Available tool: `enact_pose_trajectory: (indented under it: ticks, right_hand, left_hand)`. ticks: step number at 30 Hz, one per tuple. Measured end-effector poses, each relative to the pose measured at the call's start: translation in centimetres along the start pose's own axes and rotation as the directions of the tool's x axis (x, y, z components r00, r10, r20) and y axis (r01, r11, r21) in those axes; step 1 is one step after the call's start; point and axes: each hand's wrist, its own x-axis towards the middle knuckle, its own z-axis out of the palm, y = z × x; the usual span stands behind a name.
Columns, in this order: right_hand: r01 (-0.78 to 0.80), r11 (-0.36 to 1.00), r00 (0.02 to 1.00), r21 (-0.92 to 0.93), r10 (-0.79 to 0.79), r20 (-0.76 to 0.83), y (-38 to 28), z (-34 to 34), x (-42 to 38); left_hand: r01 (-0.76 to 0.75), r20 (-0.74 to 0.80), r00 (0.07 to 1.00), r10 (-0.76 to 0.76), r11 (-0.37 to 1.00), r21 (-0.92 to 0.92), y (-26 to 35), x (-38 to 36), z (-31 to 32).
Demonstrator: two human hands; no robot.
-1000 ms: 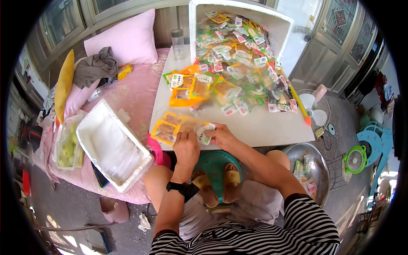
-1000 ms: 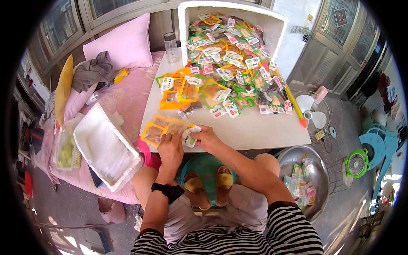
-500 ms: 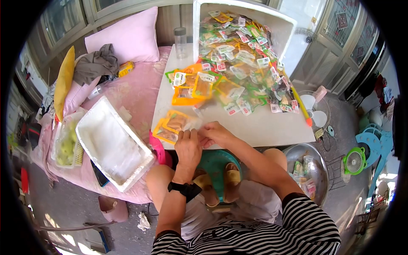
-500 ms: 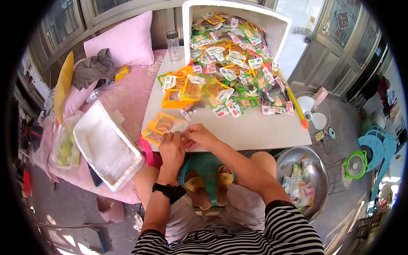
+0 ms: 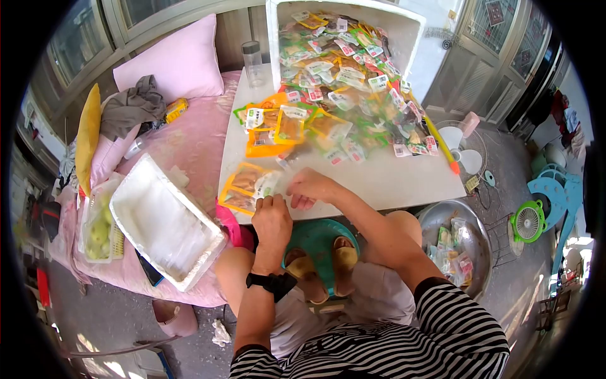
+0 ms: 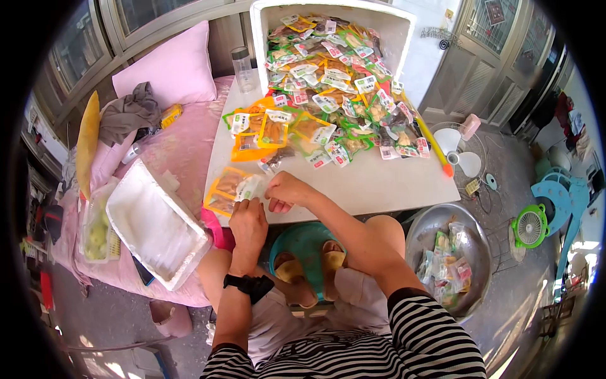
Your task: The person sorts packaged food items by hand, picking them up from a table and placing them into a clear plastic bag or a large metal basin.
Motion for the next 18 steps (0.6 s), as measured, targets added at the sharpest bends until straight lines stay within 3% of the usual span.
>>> enact_pose_trajectory:
  ticks: [3, 6, 9, 10, 13, 16, 18]
  right_hand:
    - [0.056, 0.996, 0.944, -0.073, -0.077, -0.322, 1.8, -3.5, 0.9]
    - [-0.018, 0.981, 0.904, -0.192, -0.066, -0.422, 3.4, -4.1, 4.0]
    - [0.123, 0.987, 0.947, -0.101, -0.148, -0.286, 4.6, -1.6, 4.4]
    - [0.12, 0.991, 0.939, -0.058, -0.132, -0.317, 4.5, -1.0, 4.7]
    - [0.188, 0.916, 0.97, 0.355, -0.117, -0.211, 4.1, -1.4, 4.6]
    - [0.203, 0.854, 0.968, 0.48, -0.1, -0.232, 3.0, -1.6, 3.8]
    - [0.101, 0.85, 0.98, 0.517, 0.004, -0.197, 1.8, -1.4, 1.6]
  left_hand:
    - [0.012, 0.076, 0.997, -0.014, 1.0, 0.017, 0.2, -0.2, 0.2]
    - [0.019, 0.146, 0.989, -0.022, 1.0, 0.02, 0.3, -0.3, 0.5]
    - [0.025, 0.181, 0.983, -0.033, 0.999, 0.048, 0.6, -0.5, 0.2]
    - [0.026, 0.19, 0.981, -0.038, 0.998, 0.062, 0.7, -0.5, 0.0]
    - [0.001, 0.128, 0.992, -0.015, 0.994, 0.105, 1.3, -0.4, -0.6]
    - [-0.093, 0.061, 0.995, 0.083, 0.98, 0.174, 0.3, -0.7, 1.1]
    - [-0.111, 0.025, 0.994, 0.108, 0.981, 0.159, 0.2, -0.5, 0.9]
